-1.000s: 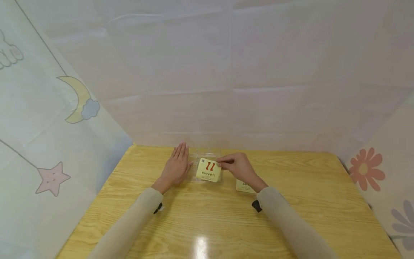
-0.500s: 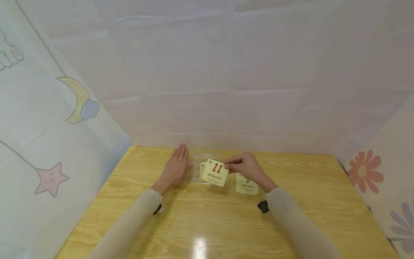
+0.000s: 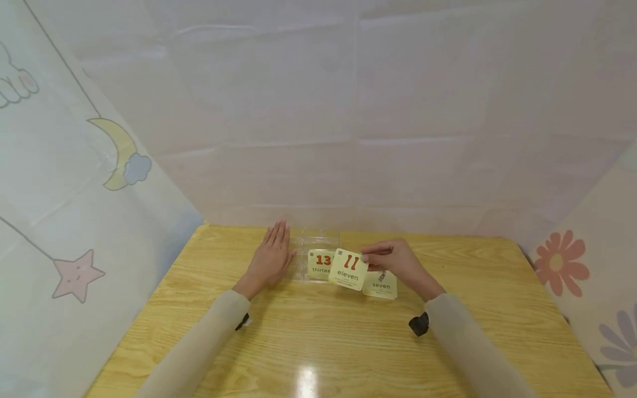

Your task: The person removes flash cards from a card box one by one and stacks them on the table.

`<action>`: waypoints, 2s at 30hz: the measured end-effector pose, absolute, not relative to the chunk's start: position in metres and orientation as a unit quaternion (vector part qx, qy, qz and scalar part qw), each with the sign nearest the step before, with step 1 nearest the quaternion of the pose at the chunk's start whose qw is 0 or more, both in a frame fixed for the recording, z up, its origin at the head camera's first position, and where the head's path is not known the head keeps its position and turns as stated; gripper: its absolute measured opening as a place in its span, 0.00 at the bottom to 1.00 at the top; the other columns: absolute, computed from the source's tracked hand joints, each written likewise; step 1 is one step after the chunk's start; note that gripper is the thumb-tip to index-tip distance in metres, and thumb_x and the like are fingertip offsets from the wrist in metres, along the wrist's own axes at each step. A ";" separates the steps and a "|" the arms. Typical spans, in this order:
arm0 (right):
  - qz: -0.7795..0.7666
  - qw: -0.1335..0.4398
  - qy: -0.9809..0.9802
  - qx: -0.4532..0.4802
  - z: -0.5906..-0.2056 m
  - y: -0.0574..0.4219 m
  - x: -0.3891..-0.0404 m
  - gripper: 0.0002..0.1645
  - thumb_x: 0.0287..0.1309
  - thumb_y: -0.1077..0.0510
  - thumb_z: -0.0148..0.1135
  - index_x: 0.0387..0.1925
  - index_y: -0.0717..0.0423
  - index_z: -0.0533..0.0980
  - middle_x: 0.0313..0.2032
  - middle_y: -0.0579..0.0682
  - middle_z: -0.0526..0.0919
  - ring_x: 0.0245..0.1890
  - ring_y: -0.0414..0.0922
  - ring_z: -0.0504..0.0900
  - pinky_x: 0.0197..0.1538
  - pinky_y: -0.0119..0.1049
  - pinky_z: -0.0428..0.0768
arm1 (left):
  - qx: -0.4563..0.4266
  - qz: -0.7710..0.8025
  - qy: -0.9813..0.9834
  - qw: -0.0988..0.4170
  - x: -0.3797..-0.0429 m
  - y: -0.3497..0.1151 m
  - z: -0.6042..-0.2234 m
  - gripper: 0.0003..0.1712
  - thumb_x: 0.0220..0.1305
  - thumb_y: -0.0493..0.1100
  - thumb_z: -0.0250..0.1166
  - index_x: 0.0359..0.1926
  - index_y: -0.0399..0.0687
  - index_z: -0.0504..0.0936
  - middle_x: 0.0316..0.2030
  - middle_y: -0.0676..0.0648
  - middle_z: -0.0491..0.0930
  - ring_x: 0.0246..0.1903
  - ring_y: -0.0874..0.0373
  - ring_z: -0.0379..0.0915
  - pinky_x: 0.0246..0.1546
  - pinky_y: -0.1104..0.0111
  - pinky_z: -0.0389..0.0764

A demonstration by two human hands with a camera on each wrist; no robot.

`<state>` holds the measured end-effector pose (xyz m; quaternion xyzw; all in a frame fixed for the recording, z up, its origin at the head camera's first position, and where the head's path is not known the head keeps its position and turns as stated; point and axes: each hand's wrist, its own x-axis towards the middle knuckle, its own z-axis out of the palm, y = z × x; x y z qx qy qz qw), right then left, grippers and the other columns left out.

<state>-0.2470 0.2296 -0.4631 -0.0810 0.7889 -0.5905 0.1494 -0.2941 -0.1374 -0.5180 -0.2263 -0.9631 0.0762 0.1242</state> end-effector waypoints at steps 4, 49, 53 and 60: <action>-0.631 0.167 0.756 -0.056 -0.470 0.238 -0.246 0.32 0.70 0.57 0.69 0.67 0.73 0.74 0.50 0.51 0.91 0.45 0.43 0.93 0.59 0.50 0.88 | -0.229 0.088 -0.961 0.128 -0.295 -0.138 -0.518 0.42 0.86 0.59 0.38 0.82 0.30 0.46 0.83 0.31 0.48 0.84 0.39 0.44 0.86 0.50 0.52; -0.647 0.193 0.736 0.041 -0.513 0.293 -0.260 0.29 0.68 0.57 0.71 0.64 0.71 0.78 0.42 0.44 0.92 0.42 0.41 0.93 0.50 0.38 0.91 | -0.223 0.073 -0.966 0.108 -0.292 -0.134 -0.511 0.42 0.86 0.59 0.38 0.82 0.30 0.49 0.84 0.31 0.45 0.85 0.39 0.43 0.86 0.51 0.47; -0.639 0.194 0.743 0.035 -0.515 0.294 -0.263 0.29 0.68 0.57 0.71 0.63 0.71 0.78 0.42 0.43 0.92 0.42 0.40 0.93 0.50 0.38 0.91 | -0.224 0.079 -0.965 0.109 -0.293 -0.134 -0.511 0.42 0.86 0.58 0.38 0.82 0.30 0.49 0.84 0.31 0.46 0.84 0.39 0.44 0.86 0.51 0.48; -0.610 0.185 0.770 0.033 -0.517 0.293 -0.263 0.25 0.68 0.58 0.70 0.60 0.72 0.80 0.42 0.45 0.93 0.40 0.40 0.93 0.48 0.38 0.92 | -0.224 0.082 -0.963 0.124 -0.294 -0.135 -0.515 0.42 0.86 0.59 0.39 0.82 0.30 0.49 0.83 0.31 0.47 0.84 0.40 0.45 0.86 0.52 0.49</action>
